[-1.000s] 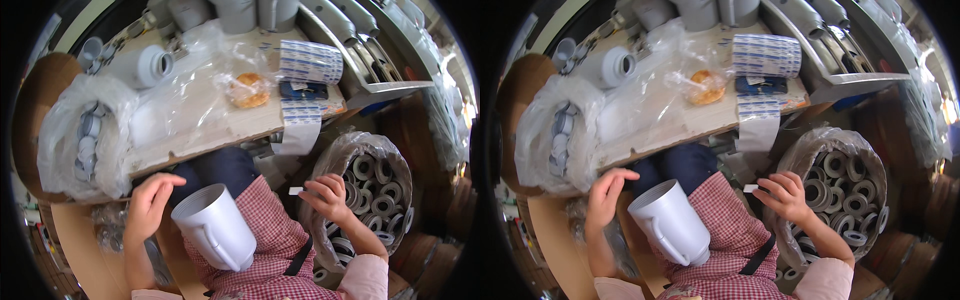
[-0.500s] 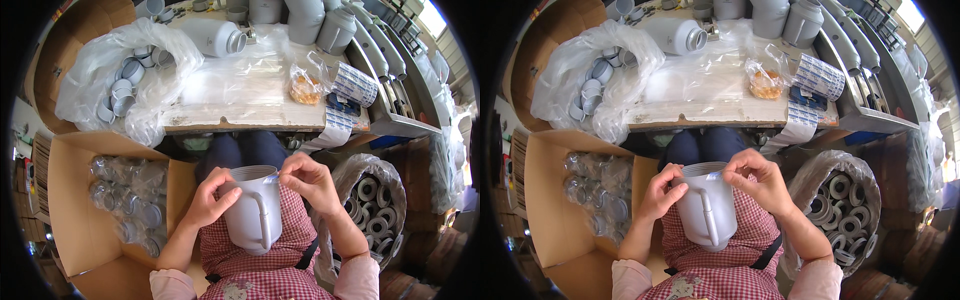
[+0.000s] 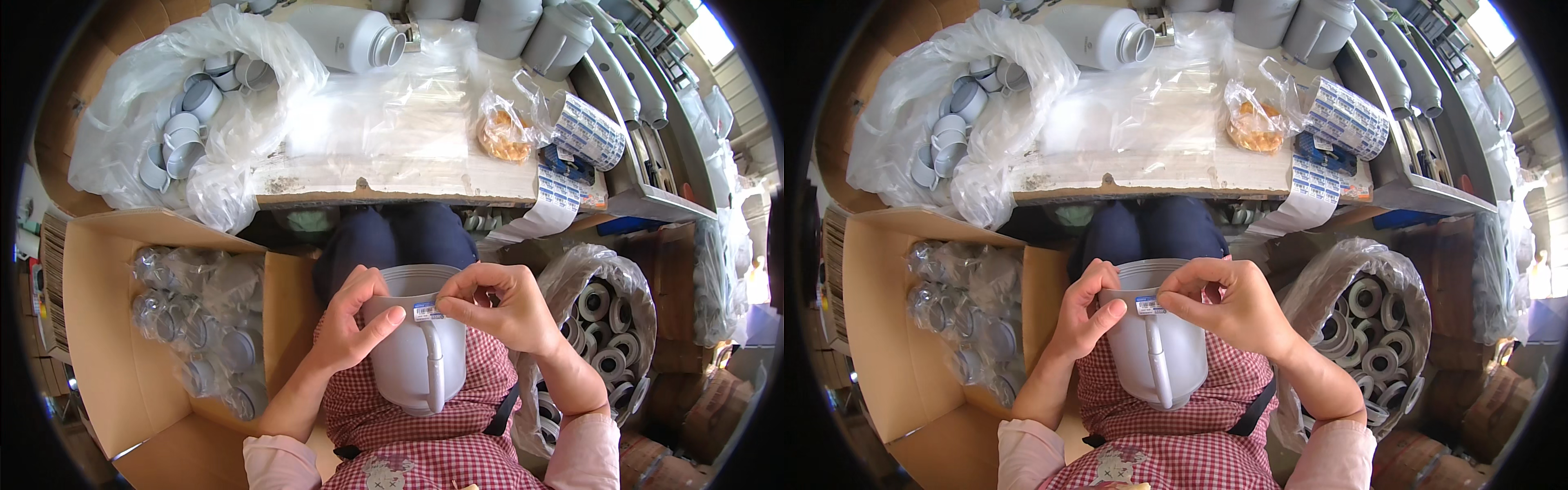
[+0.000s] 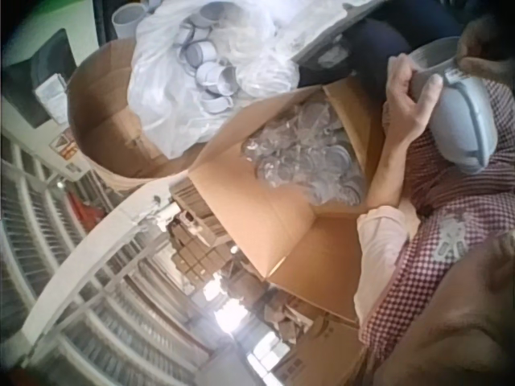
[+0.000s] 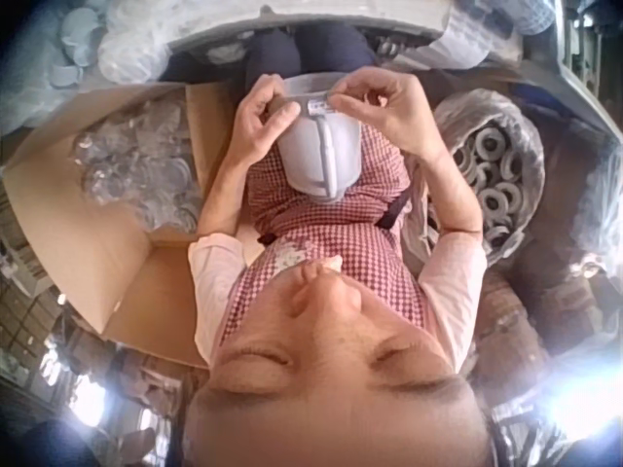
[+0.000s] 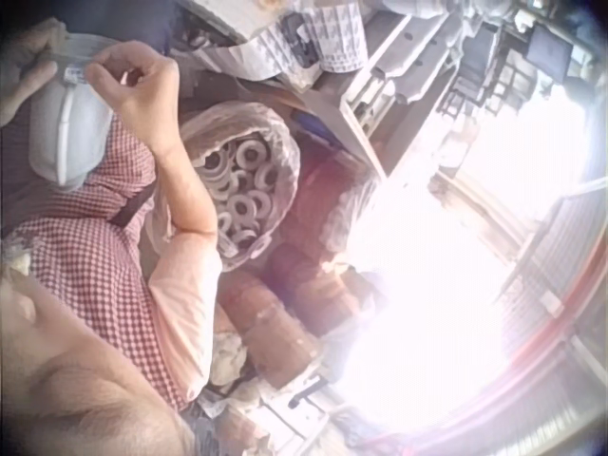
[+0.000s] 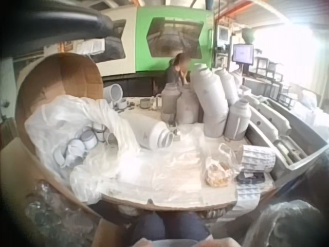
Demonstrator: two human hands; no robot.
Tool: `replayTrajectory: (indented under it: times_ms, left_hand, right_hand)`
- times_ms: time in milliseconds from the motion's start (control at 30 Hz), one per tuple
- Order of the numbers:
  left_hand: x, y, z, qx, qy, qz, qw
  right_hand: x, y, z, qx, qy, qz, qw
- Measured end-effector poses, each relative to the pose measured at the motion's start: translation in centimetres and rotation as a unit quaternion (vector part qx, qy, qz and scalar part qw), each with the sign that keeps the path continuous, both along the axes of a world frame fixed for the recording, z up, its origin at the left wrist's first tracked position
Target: The person assembles gray plastic pitchers by attaching lids and applying labels. They handle each pitcher one at a time, place lids on, affix labels, and then wrap the finished units in plastic bags before placing them into a cardboard box.
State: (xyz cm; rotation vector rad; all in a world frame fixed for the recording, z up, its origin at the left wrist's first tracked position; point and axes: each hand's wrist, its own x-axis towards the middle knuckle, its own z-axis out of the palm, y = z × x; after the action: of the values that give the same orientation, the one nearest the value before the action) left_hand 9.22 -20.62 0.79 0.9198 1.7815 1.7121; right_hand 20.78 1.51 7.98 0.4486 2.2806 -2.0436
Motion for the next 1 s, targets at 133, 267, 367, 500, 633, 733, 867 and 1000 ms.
replayTrajectory:
  times_ms: [133, 267, 367, 500, 633, 733, 867, 1000]
  left_hand:
    - [0.0, 0.1, -0.3, 0.007, 0.007, 0.005, 1.000]
    - [0.0, 0.3, -0.3, 0.011, 0.023, 0.010, 1.000]
    - [0.1, 0.4, -0.1, 0.014, 0.027, 0.015, 0.999]
    - [0.2, 0.5, -0.2, 0.018, 0.032, 0.022, 0.999]
    - [0.3, 0.5, -0.4, 0.009, 0.037, 0.028, 0.999]
    - [0.4, 0.6, -0.3, 0.006, 0.034, 0.037, 0.999]
    - [0.7, 1.0, -0.2, 0.012, 0.047, 0.056, 0.997]
    - [0.8, 1.0, -1.0, 0.023, 0.036, 0.059, 0.997]
  right_hand:
    - [-0.2, -0.1, 0.2, 0.023, -0.020, -0.007, 1.000]
    - [-0.2, -0.2, -0.1, 0.010, -0.026, -0.017, 0.999]
    - [-0.4, -0.4, -0.1, 0.026, -0.037, -0.019, 0.999]
    - [-0.7, -0.5, 0.6, 0.023, -0.022, -0.019, 0.999]
    - [-0.6, -0.4, 0.7, 0.048, -0.031, -0.009, 0.998]
    - [-0.3, -0.7, 0.1, 0.045, -0.034, -0.015, 0.998]
    - [-0.6, -0.6, 0.7, 0.222, 0.064, 0.023, 0.973]
    - [-1.9, 0.7, 1.8, 0.348, -0.096, -0.041, 0.932]
